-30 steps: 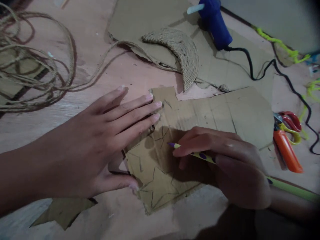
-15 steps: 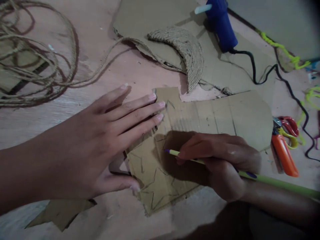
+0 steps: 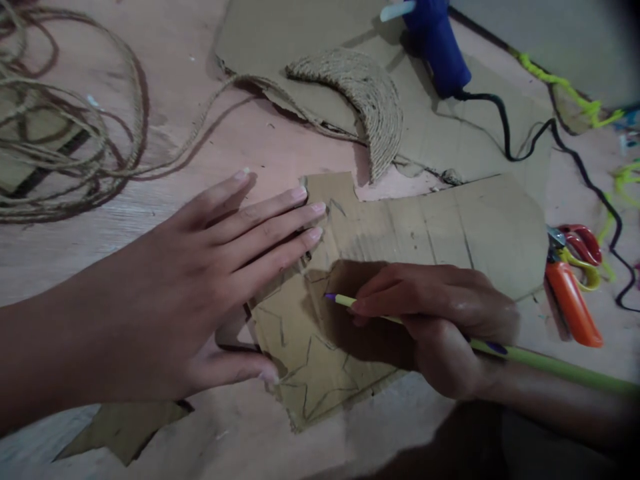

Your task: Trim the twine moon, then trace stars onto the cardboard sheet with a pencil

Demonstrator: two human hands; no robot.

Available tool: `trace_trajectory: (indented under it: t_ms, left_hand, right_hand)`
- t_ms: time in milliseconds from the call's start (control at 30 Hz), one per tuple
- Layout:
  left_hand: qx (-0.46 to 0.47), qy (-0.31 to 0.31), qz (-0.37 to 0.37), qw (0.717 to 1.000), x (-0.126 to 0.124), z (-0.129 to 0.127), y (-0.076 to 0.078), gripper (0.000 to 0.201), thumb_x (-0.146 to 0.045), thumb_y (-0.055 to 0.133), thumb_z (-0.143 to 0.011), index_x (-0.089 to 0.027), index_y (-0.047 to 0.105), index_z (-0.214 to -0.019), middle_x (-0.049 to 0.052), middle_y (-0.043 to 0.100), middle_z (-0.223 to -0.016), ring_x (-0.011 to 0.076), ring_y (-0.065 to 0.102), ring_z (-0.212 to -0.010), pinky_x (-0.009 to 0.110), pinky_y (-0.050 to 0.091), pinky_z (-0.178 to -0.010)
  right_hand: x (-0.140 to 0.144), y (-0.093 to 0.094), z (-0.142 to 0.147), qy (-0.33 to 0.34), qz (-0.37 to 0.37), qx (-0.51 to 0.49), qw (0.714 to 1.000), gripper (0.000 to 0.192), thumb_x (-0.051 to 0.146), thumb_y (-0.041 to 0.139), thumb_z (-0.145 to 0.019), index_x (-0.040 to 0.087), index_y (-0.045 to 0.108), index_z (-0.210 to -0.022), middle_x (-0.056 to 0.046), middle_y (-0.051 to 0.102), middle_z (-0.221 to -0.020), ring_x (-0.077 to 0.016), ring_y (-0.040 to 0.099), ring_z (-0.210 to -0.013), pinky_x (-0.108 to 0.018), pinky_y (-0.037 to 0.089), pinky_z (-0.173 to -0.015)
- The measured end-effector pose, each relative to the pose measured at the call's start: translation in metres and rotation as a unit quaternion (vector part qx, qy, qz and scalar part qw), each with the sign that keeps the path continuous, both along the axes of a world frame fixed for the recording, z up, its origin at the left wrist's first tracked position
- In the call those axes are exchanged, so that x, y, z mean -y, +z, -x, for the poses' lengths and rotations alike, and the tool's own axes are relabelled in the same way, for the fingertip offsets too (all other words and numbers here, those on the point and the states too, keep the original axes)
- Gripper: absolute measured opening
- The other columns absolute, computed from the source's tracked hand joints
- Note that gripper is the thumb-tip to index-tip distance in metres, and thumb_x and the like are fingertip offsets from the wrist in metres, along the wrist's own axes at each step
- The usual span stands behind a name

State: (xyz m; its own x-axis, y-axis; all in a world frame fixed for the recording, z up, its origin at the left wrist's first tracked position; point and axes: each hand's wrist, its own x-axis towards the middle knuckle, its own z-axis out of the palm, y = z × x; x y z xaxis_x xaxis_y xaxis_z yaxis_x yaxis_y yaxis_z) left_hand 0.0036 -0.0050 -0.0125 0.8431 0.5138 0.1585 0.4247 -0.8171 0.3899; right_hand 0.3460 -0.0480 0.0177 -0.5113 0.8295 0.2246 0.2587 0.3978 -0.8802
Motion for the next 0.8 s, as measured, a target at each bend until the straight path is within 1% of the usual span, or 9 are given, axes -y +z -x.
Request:
trace_trajectory:
  t_ms: [100,200,333,467,567,633,733,800]
  left_hand:
    - [0.002,0.000,-0.003,1.000,0.0000,-0.0001,0.0009,0.109,-0.098,0.039,-0.129,-0.018,0.043,-0.202,0.010,0.038,-0.218,0.0355,0.039,-0.204,0.045,-0.002,-0.174]
    - [0.004,0.002,-0.006,1.000,0.0008,0.0020,0.0007,0.109,-0.098,0.038,-0.129,-0.017,0.043,-0.202,0.011,0.038,-0.218,0.0361,0.038,-0.205,0.046,-0.003,-0.174]
    - [0.004,-0.001,0.001,1.000,0.0006,0.0027,-0.0005,0.110,-0.099,0.040,-0.129,-0.021,0.038,-0.206,0.008,0.037,-0.218,0.0368,0.041,-0.203,0.045,-0.001,-0.174]
    - [0.005,0.002,0.004,1.000,0.0000,0.0010,-0.0023,0.110,-0.099,0.040,-0.128,-0.026,0.031,-0.210,0.005,0.035,-0.219,0.0374,0.042,-0.203,0.047,0.000,-0.174]
    - [0.003,0.002,0.002,1.000,0.0001,0.0008,-0.0019,0.110,-0.099,0.039,-0.128,-0.024,0.033,-0.209,0.006,0.035,-0.219,0.0365,0.041,-0.203,0.046,-0.001,-0.174]
    - [0.003,0.003,-0.001,1.000,0.0002,0.0012,-0.0009,0.110,-0.099,0.038,-0.128,-0.023,0.035,-0.207,0.008,0.037,-0.218,0.0358,0.040,-0.203,0.046,-0.001,-0.174]
    - [0.004,0.005,0.001,1.000,0.0004,0.0025,-0.0004,0.110,-0.099,0.038,-0.128,-0.025,0.032,-0.209,0.006,0.037,-0.219,0.0362,0.042,-0.203,0.047,0.000,-0.174]
    - [0.008,0.008,0.003,1.000,0.0009,0.0034,-0.0011,0.111,-0.101,0.039,-0.127,-0.027,0.030,-0.210,0.004,0.035,-0.219,0.0371,0.043,-0.202,0.048,0.001,-0.175]
  right_hand:
    - [-0.0005,-0.0001,0.0004,0.019,-0.021,-0.012,1.000,0.038,0.000,0.060,-0.107,0.022,0.089,-0.119,-0.005,0.094,-0.100,-0.0169,0.090,-0.083,-0.026,0.069,-0.068]
    - [-0.0003,0.0007,0.0001,-0.001,0.007,0.000,1.000,0.040,-0.002,0.057,-0.109,0.022,0.089,-0.115,-0.004,0.092,-0.099,-0.0158,0.089,-0.083,-0.026,0.070,-0.072]
    - [0.0007,0.0005,0.0002,0.019,-0.002,-0.004,1.000,0.040,0.000,0.061,-0.108,0.024,0.090,-0.121,-0.005,0.094,-0.103,-0.0170,0.089,-0.084,-0.027,0.069,-0.069]
    - [0.0006,-0.0012,0.0004,-0.001,0.014,-0.010,1.000,0.040,0.000,0.059,-0.110,0.024,0.090,-0.117,-0.005,0.092,-0.099,-0.0168,0.088,-0.082,-0.027,0.069,-0.070]
    - [0.0005,-0.0014,-0.0004,0.026,-0.003,-0.014,1.000,0.038,0.000,0.062,-0.108,0.023,0.090,-0.121,-0.007,0.094,-0.103,-0.0179,0.089,-0.085,-0.027,0.069,-0.069]
    - [0.0010,-0.0009,-0.0008,0.016,0.011,-0.009,1.000,0.039,0.000,0.061,-0.108,0.024,0.090,-0.120,-0.006,0.094,-0.102,-0.0176,0.088,-0.083,-0.028,0.069,-0.070]
    - [0.0018,0.0003,-0.0007,0.007,0.029,-0.016,0.999,0.040,-0.001,0.061,-0.109,0.024,0.091,-0.118,-0.006,0.093,-0.101,-0.0171,0.088,-0.083,-0.028,0.070,-0.073]
    - [0.0011,0.0011,-0.0001,0.001,0.038,-0.046,0.998,0.038,0.000,0.062,-0.110,0.021,0.092,-0.118,-0.006,0.094,-0.101,-0.0165,0.090,-0.086,-0.025,0.070,-0.075]
